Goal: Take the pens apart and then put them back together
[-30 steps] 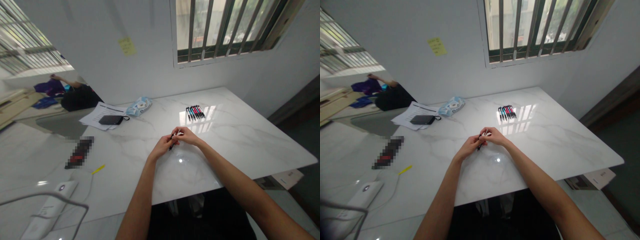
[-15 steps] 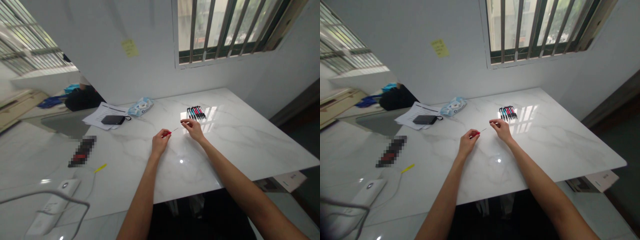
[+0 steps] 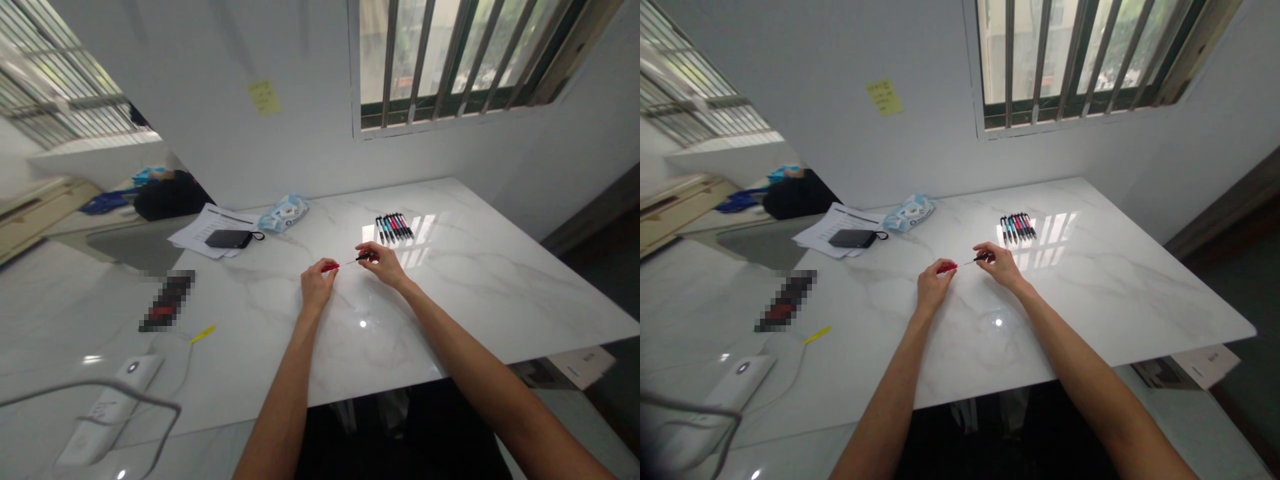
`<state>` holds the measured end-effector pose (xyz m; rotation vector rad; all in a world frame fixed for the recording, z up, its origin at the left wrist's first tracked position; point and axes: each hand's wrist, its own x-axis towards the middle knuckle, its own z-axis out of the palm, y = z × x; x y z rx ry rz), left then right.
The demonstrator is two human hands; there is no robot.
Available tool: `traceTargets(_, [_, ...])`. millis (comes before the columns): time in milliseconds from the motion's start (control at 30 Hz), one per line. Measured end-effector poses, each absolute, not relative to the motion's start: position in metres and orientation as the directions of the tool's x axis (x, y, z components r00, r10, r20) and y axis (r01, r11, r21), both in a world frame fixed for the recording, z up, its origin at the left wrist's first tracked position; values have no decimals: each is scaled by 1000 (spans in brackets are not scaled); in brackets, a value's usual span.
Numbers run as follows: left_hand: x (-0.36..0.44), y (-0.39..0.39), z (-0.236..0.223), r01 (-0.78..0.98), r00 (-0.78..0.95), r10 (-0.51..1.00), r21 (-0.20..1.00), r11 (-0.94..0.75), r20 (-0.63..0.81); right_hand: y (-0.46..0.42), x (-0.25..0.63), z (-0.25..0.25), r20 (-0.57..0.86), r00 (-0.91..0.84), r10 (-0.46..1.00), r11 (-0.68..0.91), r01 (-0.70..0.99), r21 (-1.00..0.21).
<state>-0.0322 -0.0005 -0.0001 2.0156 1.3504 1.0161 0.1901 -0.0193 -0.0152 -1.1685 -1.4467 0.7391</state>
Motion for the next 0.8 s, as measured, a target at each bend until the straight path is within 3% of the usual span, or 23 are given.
traceTargets(800, [-32, 0, -2, 505, 217, 940, 795, -338, 262, -18, 191, -16, 355, 19, 935, 335, 289, -897])
